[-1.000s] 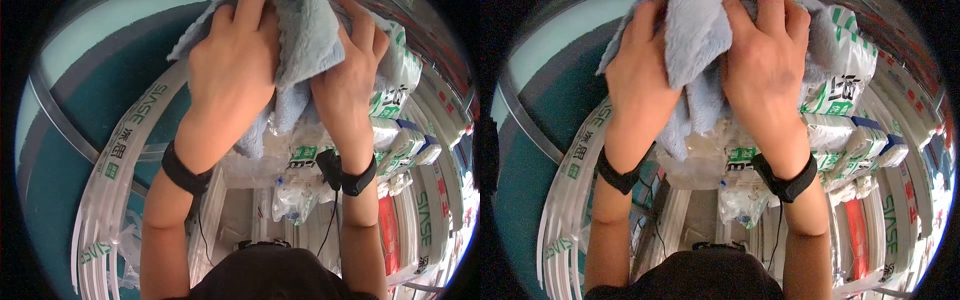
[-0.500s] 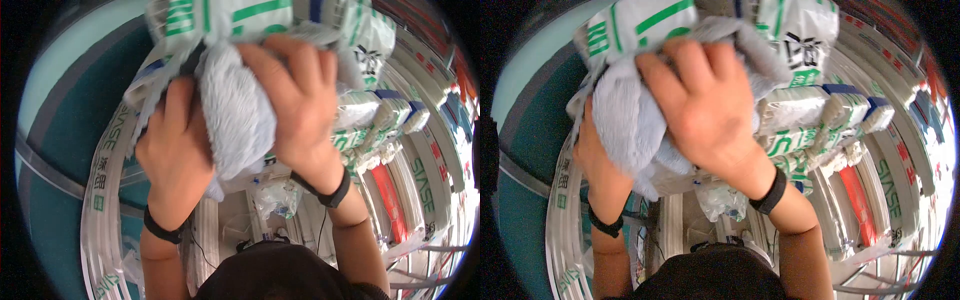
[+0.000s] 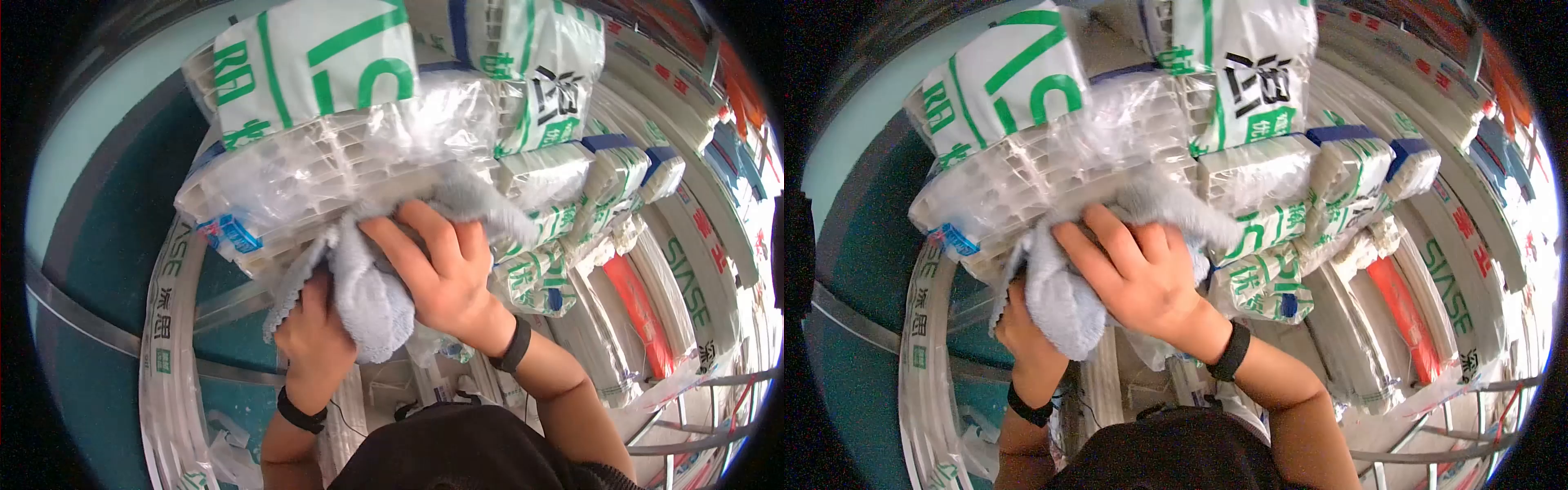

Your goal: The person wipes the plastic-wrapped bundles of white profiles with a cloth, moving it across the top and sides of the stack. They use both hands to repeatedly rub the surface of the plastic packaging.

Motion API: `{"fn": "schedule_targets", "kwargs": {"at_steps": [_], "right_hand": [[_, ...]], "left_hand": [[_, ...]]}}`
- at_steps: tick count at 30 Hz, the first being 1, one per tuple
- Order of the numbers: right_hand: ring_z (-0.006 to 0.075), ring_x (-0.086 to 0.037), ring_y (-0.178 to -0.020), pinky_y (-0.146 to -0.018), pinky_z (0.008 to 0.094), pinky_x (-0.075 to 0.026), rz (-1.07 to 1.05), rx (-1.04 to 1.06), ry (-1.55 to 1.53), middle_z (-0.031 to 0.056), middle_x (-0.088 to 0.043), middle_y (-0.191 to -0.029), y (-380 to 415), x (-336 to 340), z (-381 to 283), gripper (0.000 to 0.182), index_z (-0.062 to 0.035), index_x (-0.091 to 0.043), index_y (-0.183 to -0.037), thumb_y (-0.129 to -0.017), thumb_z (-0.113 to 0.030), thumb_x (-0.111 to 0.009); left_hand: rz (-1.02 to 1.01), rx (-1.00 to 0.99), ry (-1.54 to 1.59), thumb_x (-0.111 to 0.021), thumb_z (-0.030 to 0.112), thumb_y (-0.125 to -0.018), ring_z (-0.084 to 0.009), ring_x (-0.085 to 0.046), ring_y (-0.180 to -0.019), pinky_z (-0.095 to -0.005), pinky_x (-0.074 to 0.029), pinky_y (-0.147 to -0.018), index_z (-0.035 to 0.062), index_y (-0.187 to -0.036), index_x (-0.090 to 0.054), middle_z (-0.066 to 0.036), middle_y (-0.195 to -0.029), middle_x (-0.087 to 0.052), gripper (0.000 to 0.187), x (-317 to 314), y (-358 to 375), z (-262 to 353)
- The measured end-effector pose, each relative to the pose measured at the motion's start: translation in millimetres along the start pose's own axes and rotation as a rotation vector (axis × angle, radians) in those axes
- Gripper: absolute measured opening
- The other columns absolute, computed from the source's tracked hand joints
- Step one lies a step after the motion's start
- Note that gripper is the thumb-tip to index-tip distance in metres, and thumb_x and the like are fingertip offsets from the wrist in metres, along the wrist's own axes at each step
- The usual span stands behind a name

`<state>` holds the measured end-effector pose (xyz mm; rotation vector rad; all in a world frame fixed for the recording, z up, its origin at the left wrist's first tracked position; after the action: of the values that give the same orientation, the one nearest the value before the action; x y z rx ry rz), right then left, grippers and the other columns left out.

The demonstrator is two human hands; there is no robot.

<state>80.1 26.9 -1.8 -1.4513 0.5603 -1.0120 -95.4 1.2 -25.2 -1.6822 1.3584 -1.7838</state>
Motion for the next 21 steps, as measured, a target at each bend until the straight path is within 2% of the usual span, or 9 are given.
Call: {"fn": "schedule_targets", "kwargs": {"at_steps": [2, 3, 6, 9, 10, 13, 14, 17, 21], "right_hand": [[0.0203, -0.050, -0.081, -0.070, 0.0288, -0.041, -0.090, -0.043, -0.015, 0.0048, -0.060, -0.105, 17.1, 1.9, -5.7, 0.041, -0.0112, -0.067, -0.113, -0.072, -0.020, -0.066], [0.0211, -0.051, -0.082, -0.071, 0.0298, -0.041, -0.134, -0.065, -0.021, 0.0056, -0.060, -0.107, 25.1, 2.4, -7.9, 0.041, -0.0102, -0.066, -0.114, -0.073, -0.020, -0.066], [0.0171, -0.050, -0.079, -0.065, 0.0279, -0.042, -0.138, -0.129, -0.048, 0.0006, -0.060, -0.113, 45.6, 1.1, -8.2, 0.040, -0.0153, -0.066, -0.115, -0.076, -0.019, -0.059], [0.0173, -0.051, -0.079, -0.065, 0.0279, -0.042, -0.178, -0.141, -0.078, 0.0011, -0.060, -0.112, 56.3, 4.6, -7.5, 0.038, -0.0154, -0.066, -0.115, -0.077, -0.019, -0.058], [0.0177, -0.052, -0.079, -0.065, 0.0281, -0.042, -0.199, -0.156, -0.084, 0.0007, -0.060, -0.113, 62.8, 5.6, -9.3, 0.039, -0.0155, -0.065, -0.115, -0.078, -0.018, -0.058], [0.0179, -0.051, -0.078, -0.065, 0.0287, -0.043, -0.290, -0.113, -0.036, -0.0002, -0.060, -0.114, 90.9, 6.7, -11.6, 0.039, -0.0158, -0.065, -0.115, -0.077, -0.018, -0.058], [0.0176, -0.051, -0.076, -0.063, 0.0285, -0.043, -0.280, -0.073, -0.022, -0.0013, -0.060, -0.114, 95.7, 6.4, -9.9, 0.039, -0.0174, -0.065, -0.115, -0.077, -0.018, -0.058], [0.0219, -0.050, -0.080, -0.071, 0.0326, -0.040, -0.363, -0.104, -0.114, 0.0027, -0.059, -0.110, 93.9, 10.0, -9.0, 0.039, -0.0153, -0.065, -0.113, -0.074, -0.021, -0.063], [0.0210, -0.050, -0.080, -0.070, 0.0325, -0.040, -0.358, -0.096, -0.137, 0.0017, -0.059, -0.110, 94.1, 10.5, -7.0, 0.039, -0.0160, -0.066, -0.112, -0.074, -0.019, -0.062]], "left_hand": [[0.003, -0.073, -0.066, -0.065, 0.018, -0.072, -0.0247, -0.063, -0.068, -0.0337, -0.053, -0.057, 0.0051, -0.115, -0.065, -0.008, -0.111, -0.060, 0.045, -0.4, 6.0, -0.6], [-0.106, -0.029, -0.042, -0.063, 0.016, -0.074, -0.0242, -0.063, -0.067, -0.0330, -0.053, -0.059, 0.0059, -0.113, -0.066, -0.008, -0.109, -0.059, 0.040, 5.6, 9.3, 4.6], [-0.075, -0.002, 0.102, -0.064, 0.012, -0.075, -0.0240, -0.064, -0.068, -0.0346, -0.053, -0.058, 0.0072, -0.108, -0.067, -0.009, -0.103, -0.058, 0.034, -7.0, 30.5, 9.5], [-0.012, -0.039, 0.144, -0.065, 0.010, -0.073, -0.0239, -0.065, -0.068, -0.0344, -0.053, -0.060, 0.0085, -0.107, -0.067, -0.009, -0.103, -0.058, 0.035, -19.8, 46.9, 9.6], [-0.154, 0.007, 0.116, -0.066, 0.010, -0.071, -0.0239, -0.065, -0.070, -0.0342, -0.053, -0.060, 0.0093, -0.102, -0.068, -0.008, -0.100, -0.058, 0.031, -15.2, 51.1, 14.9], [-0.096, -0.049, 0.095, -0.068, 0.009, -0.069, -0.0241, -0.065, -0.069, -0.0348, -0.053, -0.058, 0.0097, -0.100, -0.068, -0.006, -0.095, -0.058, 0.031, -24.1, 60.4, 23.9], [-0.191, 0.001, 0.159, -0.066, 0.010, -0.071, -0.0237, -0.065, -0.068, -0.0351, -0.052, -0.056, 0.0084, -0.101, -0.067, -0.006, -0.093, -0.059, 0.031, -35.2, 83.4, 25.2], [-0.340, 0.081, 0.255, -0.064, 0.012, -0.073, -0.0230, -0.065, -0.067, -0.0356, -0.051, -0.054, 0.0064, -0.105, -0.066, -0.006, -0.093, -0.059, 0.033, -41.9, 107.5, 29.6], [-0.388, 0.155, 0.242, -0.063, 0.017, -0.075, -0.0236, -0.064, -0.067, -0.0383, -0.050, -0.053, 0.0044, -0.106, -0.064, -0.008, -0.097, -0.059, 0.034, -44.3, 121.8, 38.9]]}}
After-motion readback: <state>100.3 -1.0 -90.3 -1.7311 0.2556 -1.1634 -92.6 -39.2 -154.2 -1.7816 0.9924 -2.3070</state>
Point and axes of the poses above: each hand's wrist, its own y-axis away from the middle knuckle, its own x-axis out of the back of the hand, z = x × y, the point moved 1 cm from there along -y, towards the middle knuckle
